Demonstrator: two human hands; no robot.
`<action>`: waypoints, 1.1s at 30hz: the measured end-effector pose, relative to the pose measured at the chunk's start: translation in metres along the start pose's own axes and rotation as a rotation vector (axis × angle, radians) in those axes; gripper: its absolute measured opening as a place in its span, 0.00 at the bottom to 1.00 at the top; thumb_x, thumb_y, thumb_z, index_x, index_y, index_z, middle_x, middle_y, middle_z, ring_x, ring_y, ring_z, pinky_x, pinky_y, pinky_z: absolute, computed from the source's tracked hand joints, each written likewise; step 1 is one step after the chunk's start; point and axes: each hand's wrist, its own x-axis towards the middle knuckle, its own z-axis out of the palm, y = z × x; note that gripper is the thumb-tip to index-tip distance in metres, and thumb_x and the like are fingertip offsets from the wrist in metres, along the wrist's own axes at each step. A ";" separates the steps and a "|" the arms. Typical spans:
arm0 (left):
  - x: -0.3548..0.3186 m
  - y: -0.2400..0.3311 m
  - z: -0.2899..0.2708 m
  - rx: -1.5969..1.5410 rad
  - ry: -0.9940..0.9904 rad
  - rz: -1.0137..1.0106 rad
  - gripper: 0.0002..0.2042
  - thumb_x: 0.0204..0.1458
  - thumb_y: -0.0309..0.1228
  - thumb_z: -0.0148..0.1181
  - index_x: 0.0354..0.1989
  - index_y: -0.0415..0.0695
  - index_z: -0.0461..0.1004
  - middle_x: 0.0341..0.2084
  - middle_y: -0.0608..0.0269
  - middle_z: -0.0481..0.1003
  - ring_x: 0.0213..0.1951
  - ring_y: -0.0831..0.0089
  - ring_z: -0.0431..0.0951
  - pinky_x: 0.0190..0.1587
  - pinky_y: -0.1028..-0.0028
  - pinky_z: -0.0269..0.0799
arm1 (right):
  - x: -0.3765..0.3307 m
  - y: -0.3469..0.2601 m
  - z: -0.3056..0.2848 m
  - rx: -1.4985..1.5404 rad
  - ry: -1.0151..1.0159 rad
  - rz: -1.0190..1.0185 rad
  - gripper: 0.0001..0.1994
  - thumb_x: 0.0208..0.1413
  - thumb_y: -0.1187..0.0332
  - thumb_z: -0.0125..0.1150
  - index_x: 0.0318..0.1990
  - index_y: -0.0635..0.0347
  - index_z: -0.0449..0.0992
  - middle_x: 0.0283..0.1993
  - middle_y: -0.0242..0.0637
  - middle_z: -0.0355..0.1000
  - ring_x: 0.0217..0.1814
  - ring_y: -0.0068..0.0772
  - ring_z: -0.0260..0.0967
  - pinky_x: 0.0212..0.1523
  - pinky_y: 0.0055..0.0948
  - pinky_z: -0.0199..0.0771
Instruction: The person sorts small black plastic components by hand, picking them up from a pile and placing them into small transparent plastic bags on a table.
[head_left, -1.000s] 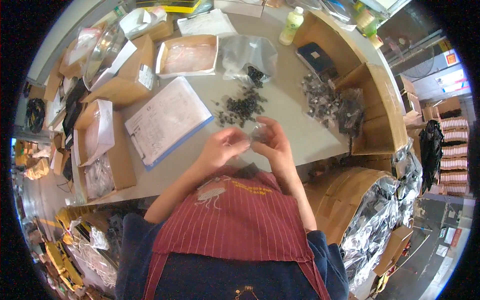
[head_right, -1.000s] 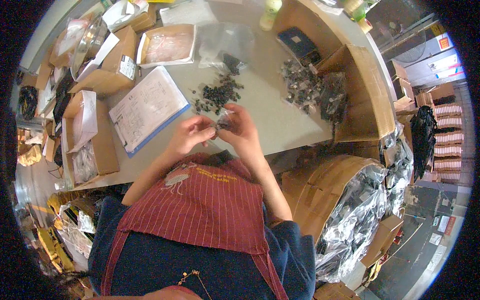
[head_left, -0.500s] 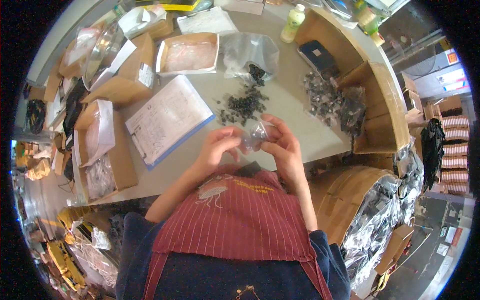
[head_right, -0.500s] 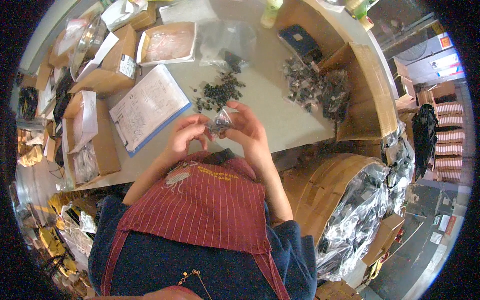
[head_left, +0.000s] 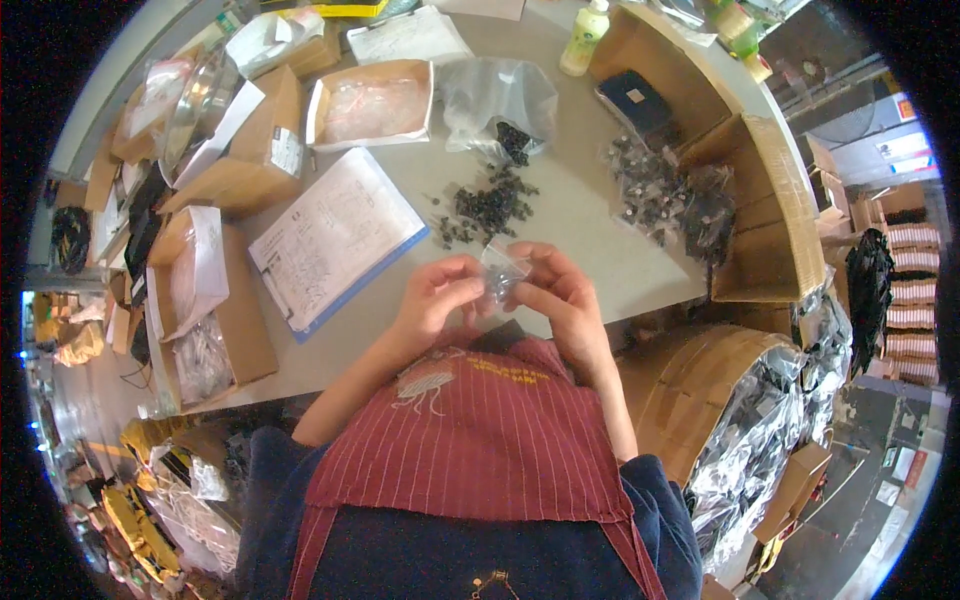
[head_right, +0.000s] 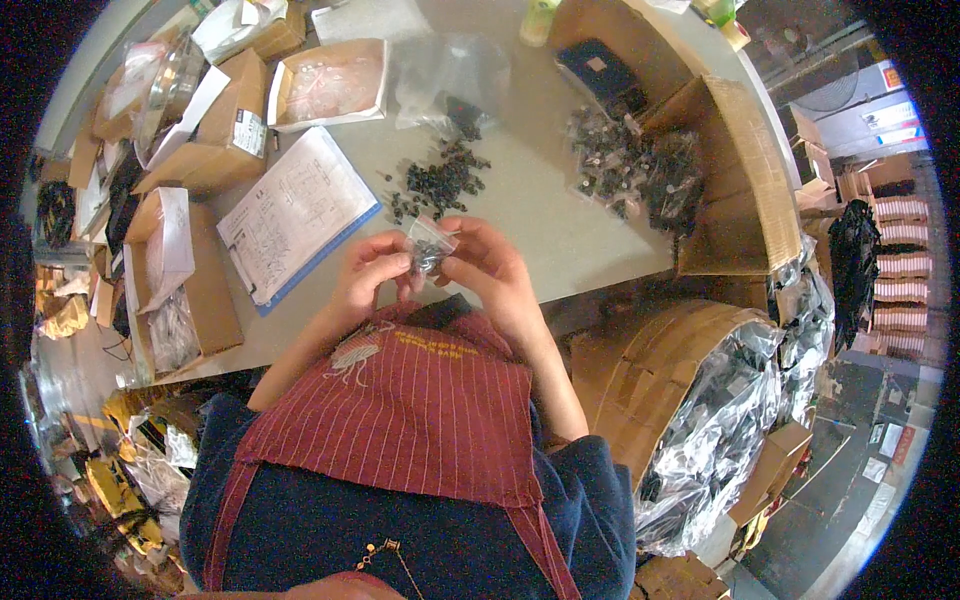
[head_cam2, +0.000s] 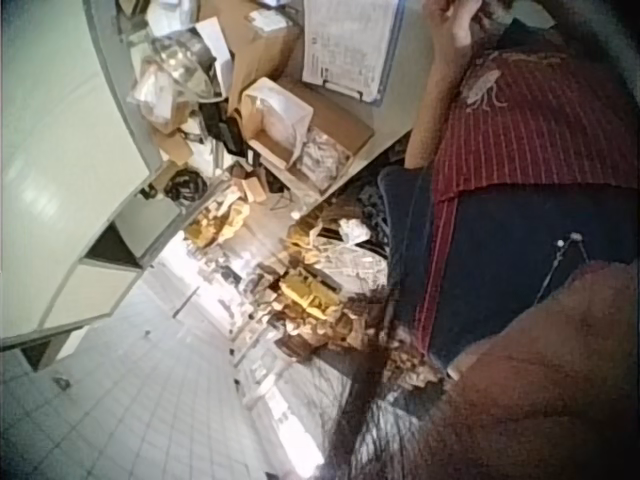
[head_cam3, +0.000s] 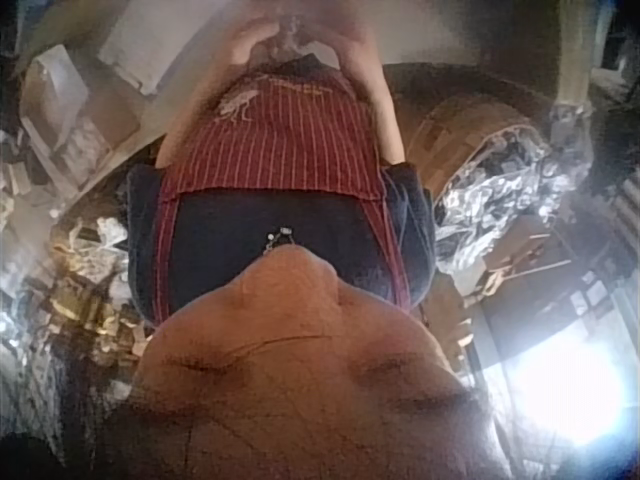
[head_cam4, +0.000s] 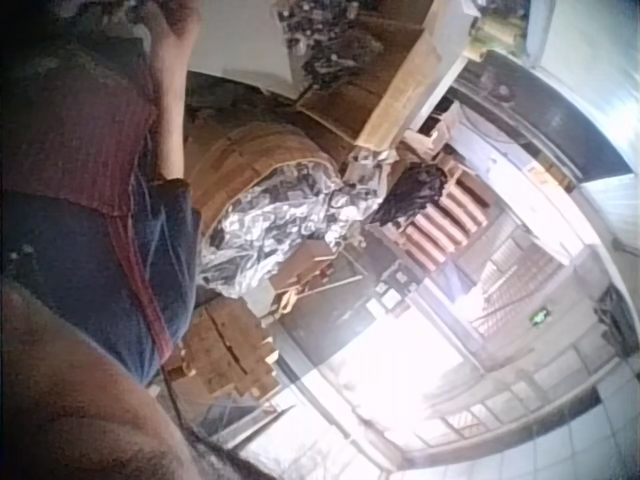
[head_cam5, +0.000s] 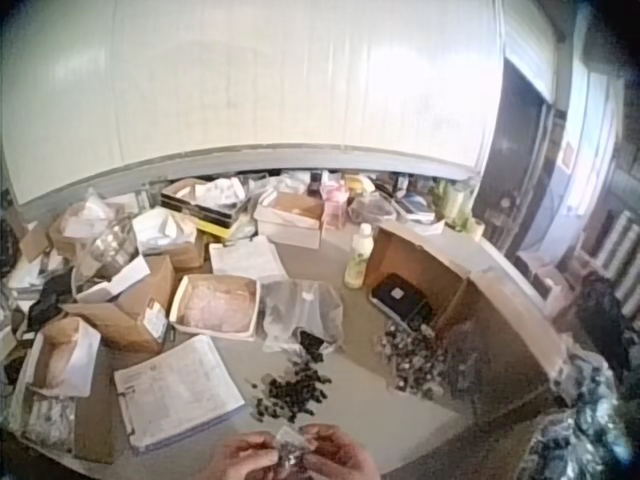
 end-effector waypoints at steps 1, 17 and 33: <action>0.000 0.000 -0.001 0.028 0.000 0.005 0.09 0.61 0.32 0.52 0.38 0.39 0.75 0.29 0.61 0.77 0.31 0.76 0.76 0.31 0.77 0.71 | 0.000 0.000 0.001 0.001 0.002 0.001 0.21 0.60 0.79 0.57 0.61 0.66 0.67 0.46 0.40 0.76 0.45 0.30 0.73 0.50 0.30 0.72; -0.004 0.006 0.004 -0.031 0.060 0.024 0.05 0.60 0.25 0.56 0.40 0.38 0.76 0.31 0.66 0.77 0.34 0.81 0.74 0.38 0.78 0.69 | 0.004 -0.004 0.003 0.024 0.010 0.026 0.22 0.57 0.79 0.60 0.60 0.63 0.68 0.39 0.34 0.75 0.41 0.26 0.73 0.48 0.25 0.70; -0.005 0.010 0.001 0.168 -0.038 0.042 0.12 0.54 0.26 0.61 0.45 0.42 0.71 0.36 0.70 0.71 0.39 0.83 0.69 0.42 0.80 0.65 | 0.000 -0.002 0.005 -0.204 -0.039 -0.053 0.25 0.55 0.81 0.63 0.61 0.60 0.66 0.42 0.31 0.72 0.45 0.22 0.70 0.48 0.25 0.70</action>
